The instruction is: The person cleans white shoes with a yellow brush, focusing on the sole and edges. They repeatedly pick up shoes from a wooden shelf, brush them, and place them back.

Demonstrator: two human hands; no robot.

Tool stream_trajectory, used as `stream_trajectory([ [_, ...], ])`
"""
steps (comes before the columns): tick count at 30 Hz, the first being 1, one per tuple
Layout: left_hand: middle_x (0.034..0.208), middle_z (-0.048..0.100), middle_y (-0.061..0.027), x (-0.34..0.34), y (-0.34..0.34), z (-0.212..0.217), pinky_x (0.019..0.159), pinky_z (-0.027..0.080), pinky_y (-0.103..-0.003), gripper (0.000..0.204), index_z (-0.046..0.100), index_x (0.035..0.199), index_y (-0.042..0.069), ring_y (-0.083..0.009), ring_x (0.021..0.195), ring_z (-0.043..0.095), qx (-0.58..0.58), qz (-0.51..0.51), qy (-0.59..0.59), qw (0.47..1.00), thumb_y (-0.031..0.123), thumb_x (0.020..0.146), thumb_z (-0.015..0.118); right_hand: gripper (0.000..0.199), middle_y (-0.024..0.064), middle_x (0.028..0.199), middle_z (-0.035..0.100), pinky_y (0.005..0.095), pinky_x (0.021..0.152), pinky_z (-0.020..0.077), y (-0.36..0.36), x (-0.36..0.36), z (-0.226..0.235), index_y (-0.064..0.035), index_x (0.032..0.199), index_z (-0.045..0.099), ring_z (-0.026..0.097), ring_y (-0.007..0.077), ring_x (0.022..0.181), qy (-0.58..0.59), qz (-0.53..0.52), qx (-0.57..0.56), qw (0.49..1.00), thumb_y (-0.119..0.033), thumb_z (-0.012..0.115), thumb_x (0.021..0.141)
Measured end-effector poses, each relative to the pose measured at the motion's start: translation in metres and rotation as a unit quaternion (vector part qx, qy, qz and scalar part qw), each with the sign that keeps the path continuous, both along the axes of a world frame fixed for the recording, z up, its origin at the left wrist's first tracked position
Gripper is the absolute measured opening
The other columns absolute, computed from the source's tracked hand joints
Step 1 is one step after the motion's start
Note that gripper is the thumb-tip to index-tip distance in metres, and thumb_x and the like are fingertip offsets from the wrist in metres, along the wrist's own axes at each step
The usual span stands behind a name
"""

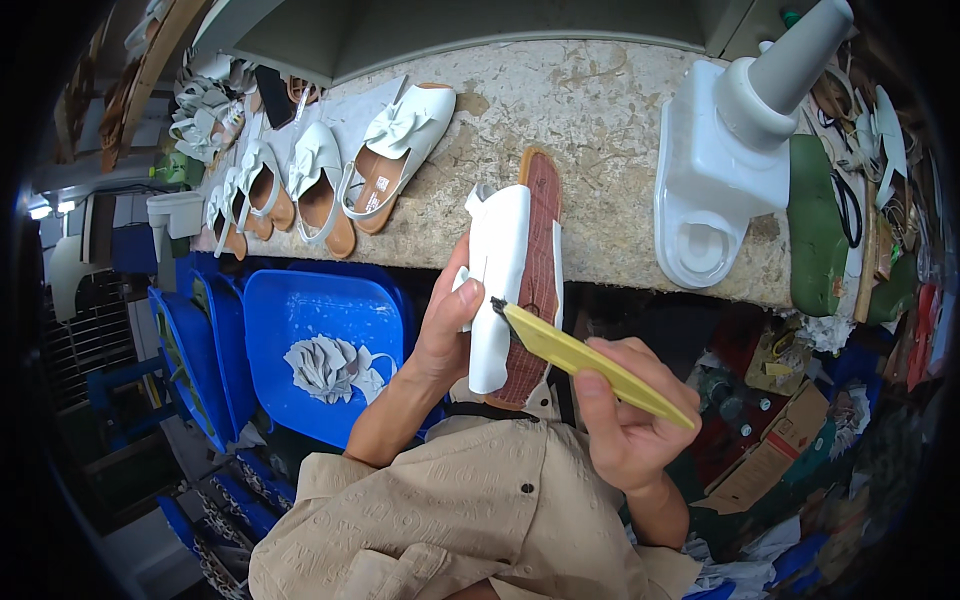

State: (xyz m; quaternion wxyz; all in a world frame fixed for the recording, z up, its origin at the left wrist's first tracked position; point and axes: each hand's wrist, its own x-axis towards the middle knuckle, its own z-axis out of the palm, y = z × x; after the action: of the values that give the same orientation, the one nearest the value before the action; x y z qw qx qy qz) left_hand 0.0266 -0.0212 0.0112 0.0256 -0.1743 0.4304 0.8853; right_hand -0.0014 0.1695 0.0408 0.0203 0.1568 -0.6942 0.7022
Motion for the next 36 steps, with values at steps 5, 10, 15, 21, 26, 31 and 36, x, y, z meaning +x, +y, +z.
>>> stream_trajectory([
  [5,0.112,0.054,-0.0075,0.0,0.005,-0.004,0.09,0.046,-0.031,0.059,0.037,0.136,0.0,-0.0129,0.103,0.054,-0.047,0.031,0.002,0.998,0.027,0.09,0.063,0.021,0.0182,0.078,0.069,0.0247,0.055,0.047,0.002,0.005,-0.004,0.0114,0.1,0.065,0.062,0.0193,0.063,0.05,0.006,0.012,0.999,0.005,0.069,0.081],
  [10,0.108,0.055,-0.0078,-0.002,0.007,0.0,0.086,0.047,-0.029,0.052,0.041,0.131,-0.001,-0.0118,0.098,0.056,-0.047,0.053,-0.014,0.997,0.025,0.091,0.062,0.02,0.0219,0.079,0.07,0.0319,0.061,0.054,0.002,0.009,-0.003,0.0091,0.098,0.066,0.068,0.0287,0.067,0.099,0.033,0.038,0.994,0.005,0.071,0.079],
  [15,0.104,0.056,-0.007,-0.005,0.007,0.006,0.08,0.049,-0.027,0.044,0.043,0.126,0.0,-0.0102,0.092,0.058,-0.02,0.049,-0.025,0.998,0.023,0.093,0.061,0.018,0.0218,0.08,0.071,0.0335,0.062,0.0552,0.007,0.01,-0.005,0.0071,0.095,0.066,0.069,0.0299,0.069,0.139,0.051,0.036,0.988,0.005,0.072,0.078],
  [21,0.098,0.06,-0.0066,-0.008,0.009,0.008,0.076,0.051,-0.027,0.041,0.045,0.122,0.001,-0.0102,0.086,0.06,-0.018,0.052,-0.037,0.998,0.026,0.094,0.063,0.023,0.0212,0.084,0.071,0.0329,0.062,0.0549,0.017,0.014,-0.013,0.0055,0.094,0.067,0.067,0.0312,0.07,0.183,0.067,0.047,0.98,0.005,0.072,0.071],
  [26,0.097,0.061,-0.0086,-0.012,0.013,0.011,0.074,0.053,-0.029,0.037,0.045,0.117,0.002,-0.012,0.084,0.063,0.003,0.069,-0.05,0.996,0.026,0.095,0.062,0.024,0.02,0.089,0.072,0.0329,0.062,0.0549,0.022,0.013,-0.021,0.0038,0.094,0.068,0.066,0.0312,0.072,0.206,0.08,0.039,0.975,0.006,0.07,0.07],
  [31,0.093,0.063,-0.0086,-0.014,0.014,0.011,0.071,0.054,-0.029,0.032,0.046,0.113,0.003,-0.0132,0.079,0.064,0.012,0.067,-0.048,0.997,0.025,0.095,0.062,0.022,0.0136,0.097,0.072,0.0346,0.067,0.0585,0.029,0.005,-0.013,-0.0019,0.093,0.072,0.065,0.0286,0.084,0.231,0.113,0.08,0.963,0.0,0.073,0.071],
  [36,0.093,0.063,-0.0077,-0.015,0.013,0.006,0.072,0.054,-0.029,0.032,0.047,0.114,0.003,-0.0124,0.08,0.064,0.009,0.051,-0.05,0.997,0.024,0.095,0.063,0.024,0.0075,0.099,0.071,0.0361,0.072,0.0612,0.036,0.0,0.003,-0.0078,0.093,0.074,0.063,0.024,0.089,0.272,0.131,0.165,0.939,-0.007,0.076,0.069],
])
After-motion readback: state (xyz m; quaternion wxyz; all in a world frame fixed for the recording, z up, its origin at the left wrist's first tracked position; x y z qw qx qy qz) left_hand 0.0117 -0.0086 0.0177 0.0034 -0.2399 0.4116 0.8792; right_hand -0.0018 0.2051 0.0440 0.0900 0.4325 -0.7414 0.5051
